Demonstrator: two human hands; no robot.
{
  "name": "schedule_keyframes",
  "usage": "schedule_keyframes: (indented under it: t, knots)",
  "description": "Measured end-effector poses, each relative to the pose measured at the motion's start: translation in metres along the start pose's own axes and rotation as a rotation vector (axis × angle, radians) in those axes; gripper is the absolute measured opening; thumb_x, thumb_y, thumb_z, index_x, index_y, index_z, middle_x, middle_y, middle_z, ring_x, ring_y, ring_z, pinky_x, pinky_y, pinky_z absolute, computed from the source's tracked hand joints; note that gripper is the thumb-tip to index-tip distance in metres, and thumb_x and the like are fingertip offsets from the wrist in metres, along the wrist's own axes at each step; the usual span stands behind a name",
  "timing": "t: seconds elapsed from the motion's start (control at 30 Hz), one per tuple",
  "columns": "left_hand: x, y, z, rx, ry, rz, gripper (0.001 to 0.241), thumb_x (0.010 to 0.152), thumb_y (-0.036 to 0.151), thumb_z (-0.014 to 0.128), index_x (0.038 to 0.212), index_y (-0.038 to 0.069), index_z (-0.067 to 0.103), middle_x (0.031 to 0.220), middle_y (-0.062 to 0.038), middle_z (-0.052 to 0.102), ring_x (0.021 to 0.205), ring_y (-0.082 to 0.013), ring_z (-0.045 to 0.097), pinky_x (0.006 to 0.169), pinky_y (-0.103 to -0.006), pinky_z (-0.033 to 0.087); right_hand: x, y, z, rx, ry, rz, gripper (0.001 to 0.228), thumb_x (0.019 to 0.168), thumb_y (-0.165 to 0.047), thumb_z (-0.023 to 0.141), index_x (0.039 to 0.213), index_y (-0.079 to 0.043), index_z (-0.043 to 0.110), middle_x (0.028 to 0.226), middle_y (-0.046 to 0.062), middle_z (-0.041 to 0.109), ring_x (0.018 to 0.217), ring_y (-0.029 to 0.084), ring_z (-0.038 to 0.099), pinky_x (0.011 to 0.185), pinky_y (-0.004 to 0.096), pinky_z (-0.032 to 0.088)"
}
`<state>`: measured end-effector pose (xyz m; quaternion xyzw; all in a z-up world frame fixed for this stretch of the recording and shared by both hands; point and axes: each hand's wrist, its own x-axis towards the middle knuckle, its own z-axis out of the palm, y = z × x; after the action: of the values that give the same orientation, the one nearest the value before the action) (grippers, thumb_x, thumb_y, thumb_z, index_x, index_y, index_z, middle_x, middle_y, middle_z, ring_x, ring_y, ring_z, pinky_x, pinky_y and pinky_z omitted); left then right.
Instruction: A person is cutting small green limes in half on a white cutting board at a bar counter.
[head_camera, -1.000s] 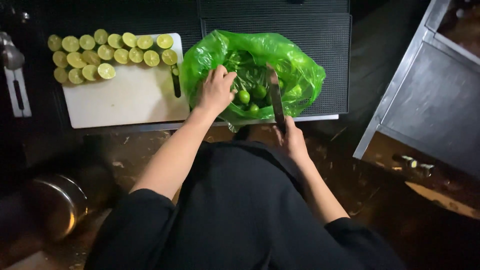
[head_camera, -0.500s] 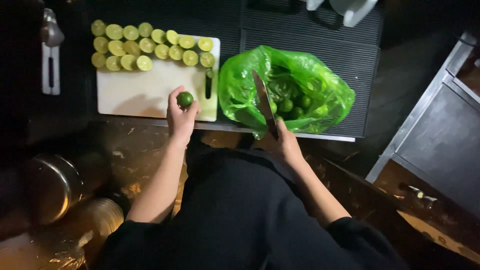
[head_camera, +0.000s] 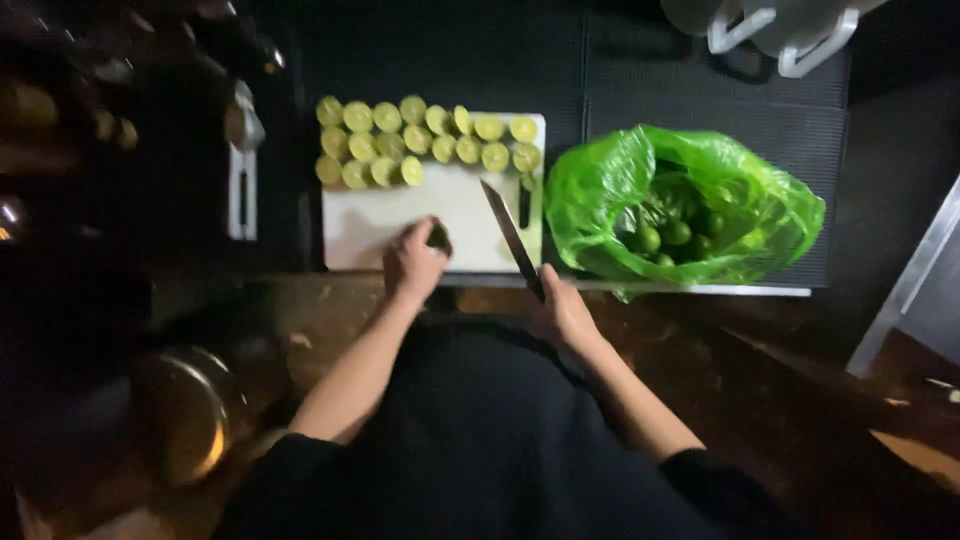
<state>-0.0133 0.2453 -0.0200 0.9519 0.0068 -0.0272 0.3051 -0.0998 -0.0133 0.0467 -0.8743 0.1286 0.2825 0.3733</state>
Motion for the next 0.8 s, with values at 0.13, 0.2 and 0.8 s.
schedule_keyframes:
  t: [0.13, 0.2, 0.8]
  knots:
    - [0.025, -0.013, 0.006, -0.087, 0.225, 0.437, 0.036, 0.073, 0.021, 0.088, 0.106, 0.021, 0.076, 0.1, 0.001, 0.078, 0.096, -0.0191, 0.076, 0.086, -0.0322, 0.06, -0.004, -0.033, 0.027, -0.019, 0.038, 0.073, 0.03, 0.098, -0.038, 0.061, 0.109, -0.012, 0.049, 0.09, 0.028, 0.072, 0.093, 0.048, 0.072, 0.075, 0.06, 0.052]
    - [0.029, -0.011, 0.004, -0.178, 0.257, 0.534, 0.038, 0.078, 0.008, 0.083, 0.114, 0.01, 0.07, 0.125, -0.015, 0.072, 0.117, -0.0288, 0.069, 0.103, -0.0428, 0.053, 0.0, -0.025, 0.047, -0.014, 0.085, 0.132, 0.028, 0.098, -0.039, 0.059, 0.114, -0.018, 0.05, 0.094, 0.027, 0.072, 0.1, 0.046, 0.07, 0.082, 0.06, 0.053]
    - [0.044, -0.041, 0.008, -0.121, 0.052, 0.655, 0.043, 0.083, 0.02, 0.083, 0.124, 0.02, 0.071, 0.124, -0.006, 0.066, 0.104, -0.0282, 0.07, 0.089, -0.0415, 0.058, -0.029, -0.061, 0.076, 0.075, 0.103, 0.268, 0.029, 0.095, -0.036, 0.059, 0.114, -0.014, 0.056, 0.103, 0.028, 0.072, 0.106, 0.049, 0.068, 0.086, 0.06, 0.053]
